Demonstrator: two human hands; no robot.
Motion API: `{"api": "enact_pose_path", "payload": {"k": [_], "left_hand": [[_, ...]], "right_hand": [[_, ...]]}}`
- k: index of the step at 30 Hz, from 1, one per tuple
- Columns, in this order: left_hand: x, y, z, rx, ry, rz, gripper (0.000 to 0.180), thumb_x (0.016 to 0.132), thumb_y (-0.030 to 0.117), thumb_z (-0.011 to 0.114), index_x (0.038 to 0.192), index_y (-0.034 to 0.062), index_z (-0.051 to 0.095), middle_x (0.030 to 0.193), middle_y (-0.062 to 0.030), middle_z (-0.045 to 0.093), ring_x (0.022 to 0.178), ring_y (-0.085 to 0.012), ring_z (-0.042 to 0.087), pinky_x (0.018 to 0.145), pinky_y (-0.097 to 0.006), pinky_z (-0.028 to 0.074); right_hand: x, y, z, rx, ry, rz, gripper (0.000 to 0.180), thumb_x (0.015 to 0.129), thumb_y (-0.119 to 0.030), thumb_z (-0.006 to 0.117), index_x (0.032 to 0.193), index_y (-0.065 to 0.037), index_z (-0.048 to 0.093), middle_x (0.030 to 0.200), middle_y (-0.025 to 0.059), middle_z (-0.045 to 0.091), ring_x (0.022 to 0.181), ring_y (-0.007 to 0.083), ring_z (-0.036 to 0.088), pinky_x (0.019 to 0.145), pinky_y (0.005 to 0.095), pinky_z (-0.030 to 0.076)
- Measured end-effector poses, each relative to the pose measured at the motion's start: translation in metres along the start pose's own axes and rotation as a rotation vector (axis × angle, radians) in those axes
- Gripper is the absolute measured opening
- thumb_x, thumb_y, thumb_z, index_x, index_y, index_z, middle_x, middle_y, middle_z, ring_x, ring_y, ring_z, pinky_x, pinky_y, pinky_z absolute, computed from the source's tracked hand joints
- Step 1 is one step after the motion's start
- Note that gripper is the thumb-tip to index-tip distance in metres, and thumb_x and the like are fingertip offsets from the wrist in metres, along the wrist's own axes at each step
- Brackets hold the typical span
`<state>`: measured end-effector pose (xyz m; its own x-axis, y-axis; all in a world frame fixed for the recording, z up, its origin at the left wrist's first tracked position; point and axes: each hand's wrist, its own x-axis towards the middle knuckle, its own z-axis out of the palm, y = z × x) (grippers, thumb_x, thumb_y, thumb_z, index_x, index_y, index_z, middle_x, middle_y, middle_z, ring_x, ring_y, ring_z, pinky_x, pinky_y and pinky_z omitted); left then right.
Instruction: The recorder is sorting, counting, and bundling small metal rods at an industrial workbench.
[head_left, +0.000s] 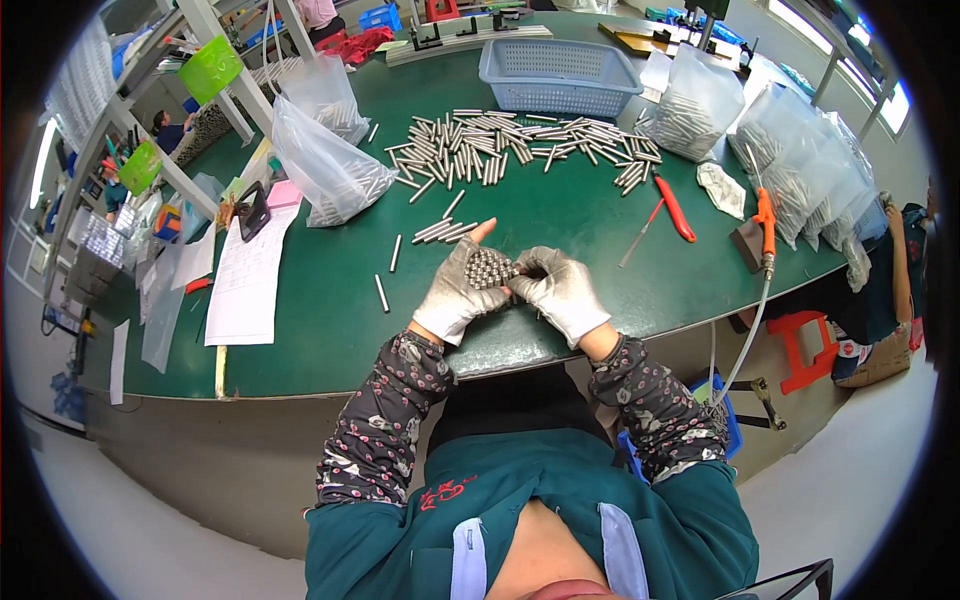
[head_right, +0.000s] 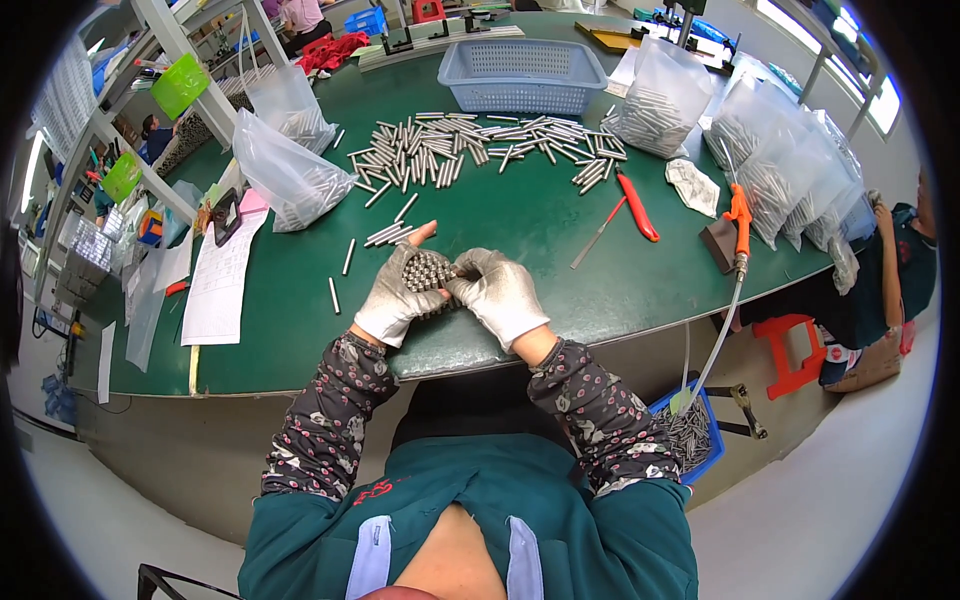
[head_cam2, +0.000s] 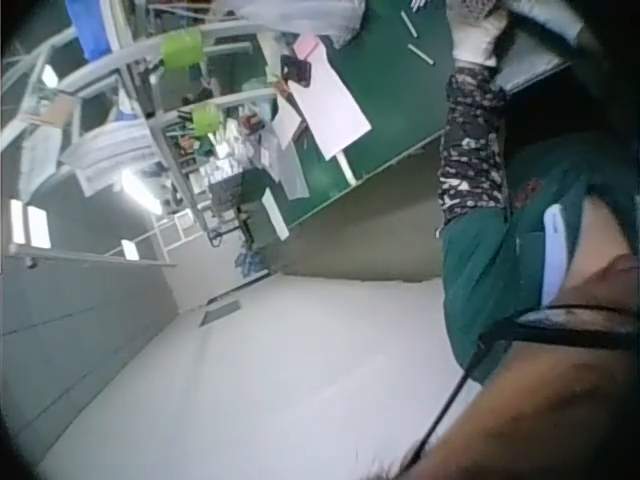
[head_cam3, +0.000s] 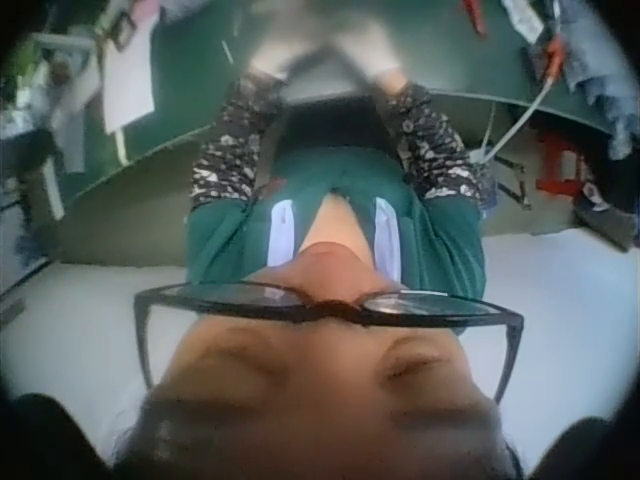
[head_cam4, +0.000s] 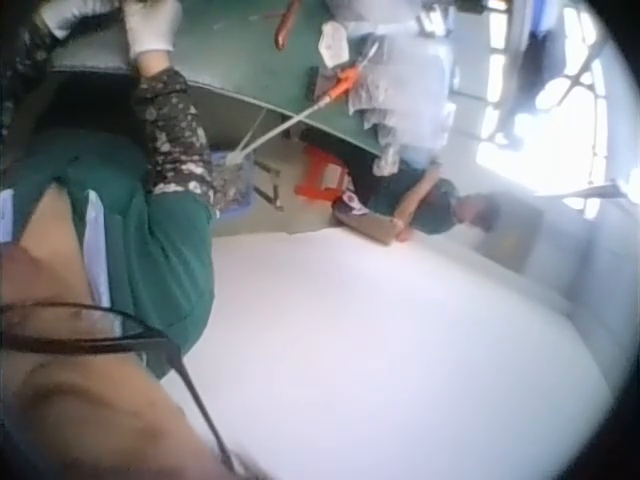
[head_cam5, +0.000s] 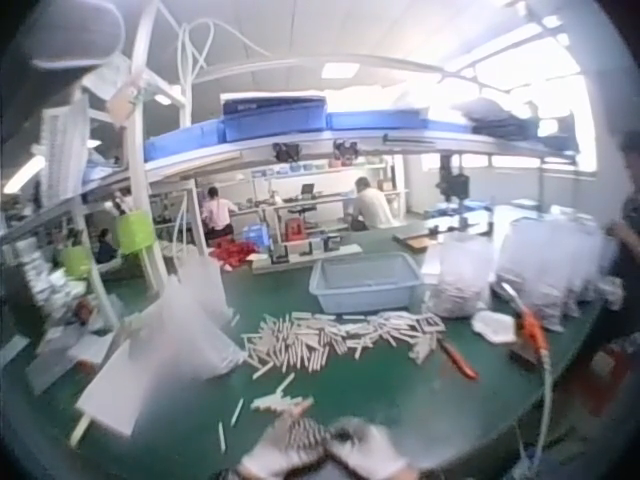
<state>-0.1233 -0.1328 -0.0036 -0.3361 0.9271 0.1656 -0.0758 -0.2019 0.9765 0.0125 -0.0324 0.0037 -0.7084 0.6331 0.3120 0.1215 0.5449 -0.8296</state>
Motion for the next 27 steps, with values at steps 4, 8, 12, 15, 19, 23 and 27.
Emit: {"api": "enact_pose_path", "payload": {"k": [4, 8, 12, 15, 19, 23, 27], "left_hand": [[-0.001, 0.003, -0.001, -0.003, -0.029, -0.005, 0.093, 0.062, 0.004, 0.079, 0.138, 0.0044, 0.025, 0.094, -0.0005, 0.057, 0.085, -0.0095, 0.056, 0.079, -0.021, 0.044], [-0.002, 0.004, 0.001, -0.032, -0.026, -0.019, 0.092, 0.062, 0.003, 0.078, 0.137, 0.0045, 0.026, 0.093, -0.0005, 0.057, 0.084, -0.0094, 0.056, 0.078, -0.021, 0.045], [-0.002, 0.003, -0.001, 0.023, -0.041, 0.002, 0.091, 0.062, 0.003, 0.078, 0.137, 0.0041, 0.026, 0.093, -0.0010, 0.057, 0.084, -0.0095, 0.056, 0.077, -0.022, 0.045], [-0.001, 0.006, -0.001, 0.022, -0.053, -0.011, 0.092, 0.062, 0.003, 0.078, 0.137, 0.0041, 0.026, 0.093, -0.0016, 0.057, 0.084, -0.0097, 0.056, 0.077, -0.022, 0.046], [-0.001, 0.003, -0.002, -0.053, -0.066, -0.012, 0.092, 0.062, 0.003, 0.078, 0.137, 0.0042, 0.026, 0.094, -0.0019, 0.058, 0.083, -0.0100, 0.056, 0.077, -0.023, 0.046], [-0.002, 0.001, -0.004, -0.042, -0.074, -0.008, 0.094, 0.060, 0.003, 0.079, 0.138, 0.0046, 0.025, 0.095, -0.0021, 0.058, 0.085, -0.0104, 0.056, 0.078, -0.023, 0.046], [-0.002, 0.006, 0.001, -0.165, -0.052, -0.017, 0.099, 0.060, 0.000, 0.078, 0.140, 0.0077, 0.022, 0.096, -0.0014, 0.057, 0.087, -0.0101, 0.055, 0.079, -0.023, 0.046]], "right_hand": [[-0.001, -0.001, 0.000, 0.003, 0.011, -0.013, 0.022, 0.071, -0.020, 0.068, 0.084, -0.004, 0.062, 0.080, 0.0125, 0.063, 0.073, 0.0276, 0.063, 0.065, 0.0335, 0.049], [-0.002, -0.003, -0.001, 0.026, 0.005, -0.011, 0.021, 0.072, -0.020, 0.067, 0.085, -0.004, 0.062, 0.080, 0.0126, 0.064, 0.073, 0.0274, 0.063, 0.065, 0.0331, 0.049], [-0.002, -0.009, -0.005, 0.027, -0.011, -0.012, 0.018, 0.074, -0.018, 0.063, 0.087, -0.004, 0.063, 0.081, 0.0131, 0.064, 0.073, 0.0272, 0.063, 0.065, 0.0328, 0.049], [-0.001, -0.015, -0.014, 0.030, -0.068, 0.045, 0.017, 0.075, -0.016, 0.061, 0.087, -0.005, 0.063, 0.080, 0.0131, 0.064, 0.073, 0.0268, 0.063, 0.065, 0.0326, 0.049], [0.001, -0.016, -0.015, 0.006, -0.107, 0.085, 0.017, 0.075, -0.017, 0.060, 0.087, -0.006, 0.063, 0.079, 0.0130, 0.064, 0.073, 0.0272, 0.063, 0.065, 0.0325, 0.050], [0.002, -0.019, -0.012, -0.042, -0.088, 0.053, 0.017, 0.075, -0.019, 0.060, 0.087, -0.007, 0.063, 0.080, 0.0130, 0.064, 0.074, 0.0285, 0.063, 0.065, 0.0336, 0.050], [0.002, -0.015, -0.008, -0.079, -0.071, 0.030, 0.017, 0.075, -0.020, 0.059, 0.087, -0.008, 0.063, 0.080, 0.0126, 0.065, 0.074, 0.0291, 0.063, 0.065, 0.0348, 0.050]]}}
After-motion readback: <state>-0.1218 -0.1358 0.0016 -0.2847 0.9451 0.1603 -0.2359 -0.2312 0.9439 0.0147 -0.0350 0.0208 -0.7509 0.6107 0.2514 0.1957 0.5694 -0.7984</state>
